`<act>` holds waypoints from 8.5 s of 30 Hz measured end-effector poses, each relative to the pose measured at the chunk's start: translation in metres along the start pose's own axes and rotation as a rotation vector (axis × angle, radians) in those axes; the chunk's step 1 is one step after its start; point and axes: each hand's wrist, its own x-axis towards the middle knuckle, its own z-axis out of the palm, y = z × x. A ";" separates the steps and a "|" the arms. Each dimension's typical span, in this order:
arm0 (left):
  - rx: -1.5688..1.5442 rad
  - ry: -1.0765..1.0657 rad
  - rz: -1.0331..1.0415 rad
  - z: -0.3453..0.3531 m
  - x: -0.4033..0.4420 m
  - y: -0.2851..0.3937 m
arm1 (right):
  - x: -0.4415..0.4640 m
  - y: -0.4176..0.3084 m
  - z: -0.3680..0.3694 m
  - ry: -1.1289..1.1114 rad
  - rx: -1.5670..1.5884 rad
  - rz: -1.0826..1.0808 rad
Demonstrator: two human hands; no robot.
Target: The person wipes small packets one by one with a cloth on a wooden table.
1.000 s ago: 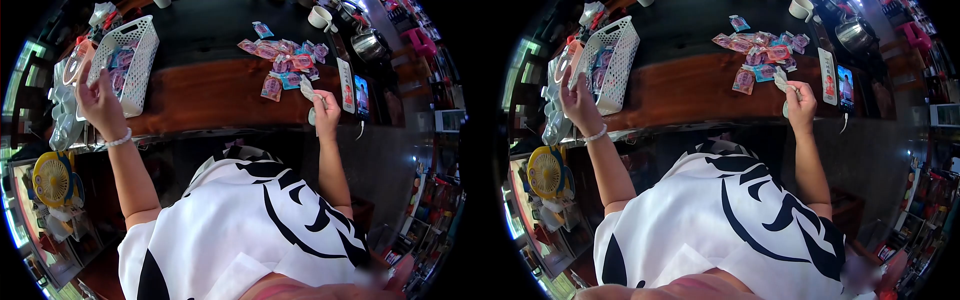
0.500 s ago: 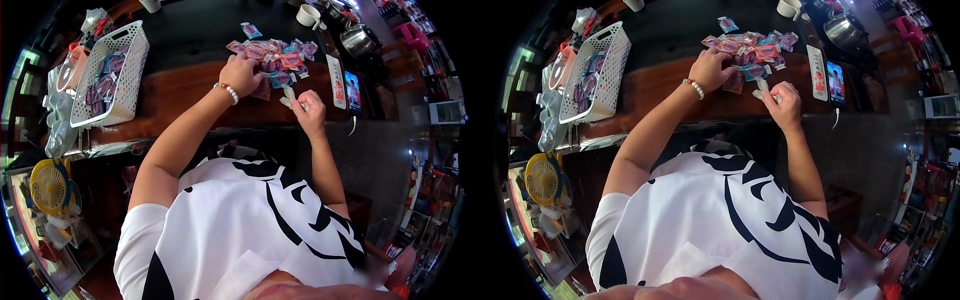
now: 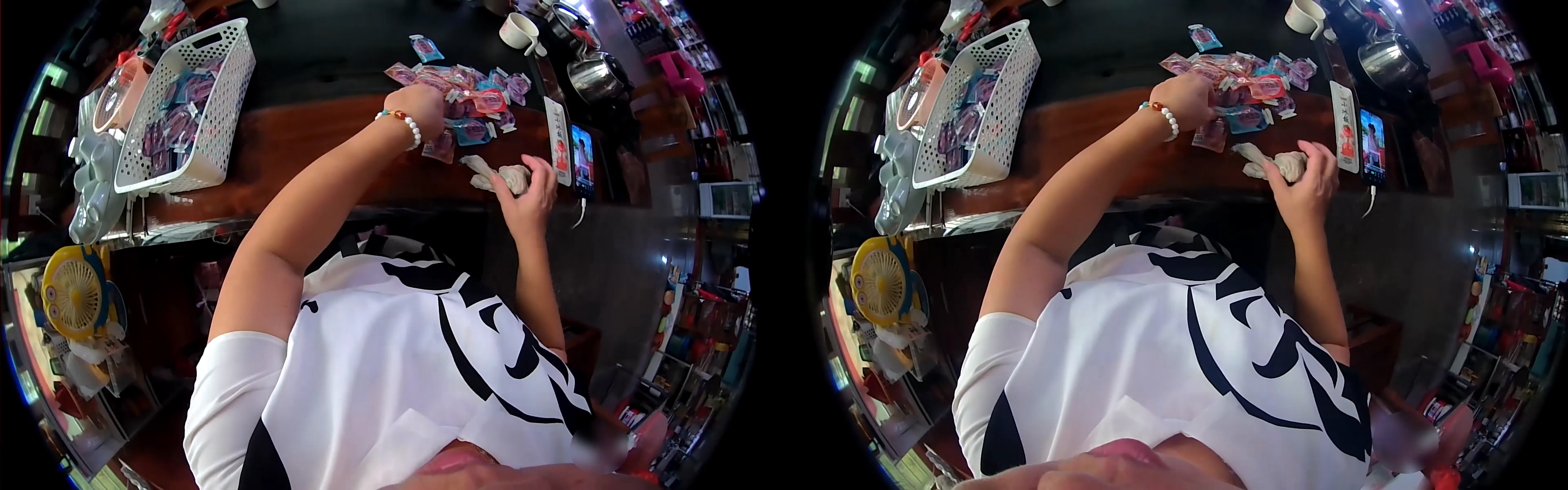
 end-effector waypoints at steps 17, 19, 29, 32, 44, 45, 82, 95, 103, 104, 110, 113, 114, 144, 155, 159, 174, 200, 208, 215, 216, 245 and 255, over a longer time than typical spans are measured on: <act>-0.416 0.300 -0.024 0.010 -0.043 -0.063 | 0.002 -0.024 0.020 -0.138 0.209 -0.140; -0.344 0.280 -0.013 0.006 -0.038 -0.050 | 0.001 -0.022 0.027 -0.120 0.174 -0.157; -0.025 0.041 0.011 0.016 0.018 0.002 | 0.000 -0.023 0.018 -0.122 0.145 -0.157; -0.015 0.118 0.020 0.020 0.008 -0.002 | 0.000 -0.024 0.020 -0.124 0.159 -0.170; -0.198 0.006 0.019 -0.001 -0.011 -0.008 | -0.001 -0.024 0.022 -0.107 0.165 -0.131; -0.287 0.052 -0.025 -0.004 -0.017 -0.015 | 0.000 -0.022 0.022 -0.106 0.162 -0.127; -0.173 0.670 -0.014 0.042 -0.135 -0.084 | 0.025 -0.091 0.051 -0.258 0.413 -0.316; -0.164 0.652 -0.009 0.042 -0.135 -0.086 | 0.023 -0.101 0.064 -0.256 0.383 -0.404; -0.561 0.611 0.056 -0.006 -0.118 -0.071 | 0.017 -0.082 0.058 -0.137 0.465 -0.247; -0.538 0.623 0.095 -0.016 -0.120 -0.061 | 0.017 -0.080 0.058 -0.134 0.461 -0.245; 0.054 0.749 0.558 -0.014 -0.141 -0.061 | 0.019 -0.075 0.057 -0.095 0.656 -0.078; 0.080 0.626 0.572 0.019 -0.163 -0.072 | 0.017 -0.071 0.061 -0.123 0.774 0.035; 0.053 0.613 0.553 0.031 -0.168 -0.076 | 0.016 -0.070 0.061 -0.145 0.835 0.109; -0.156 0.701 0.478 0.058 -0.185 -0.081 | 0.014 -0.129 0.056 -0.382 0.550 -0.515; -0.224 0.483 0.380 0.020 -0.107 -0.068 | 0.012 -0.099 0.045 -0.455 0.775 -0.378; -0.042 0.050 0.218 -0.010 -0.083 -0.050 | 0.016 -0.095 0.043 -0.509 0.883 -0.225; -0.721 -0.004 -0.342 -0.027 -0.130 -0.114 | 0.017 -0.101 0.041 -0.459 0.964 -0.008; -0.338 0.725 0.353 -0.004 -0.154 -0.089 | 0.016 -0.081 0.046 -0.339 0.980 0.222; -0.067 0.740 0.381 0.037 -0.176 -0.089 | 0.034 -0.103 0.055 -0.305 1.043 0.213; -0.086 0.721 0.307 0.040 -0.172 -0.095 | 0.039 -0.141 0.098 -0.289 0.582 -0.494; -0.104 0.696 0.315 0.039 -0.173 -0.094 | 0.041 -0.139 0.096 -0.283 0.556 -0.487; -1.865 1.089 0.064 -0.081 -0.172 -0.121 | 0.007 -0.083 0.054 -0.151 0.365 -0.324; -0.533 0.457 0.070 0.011 -0.038 -0.055 | 0.008 -0.083 0.056 -0.142 0.355 -0.337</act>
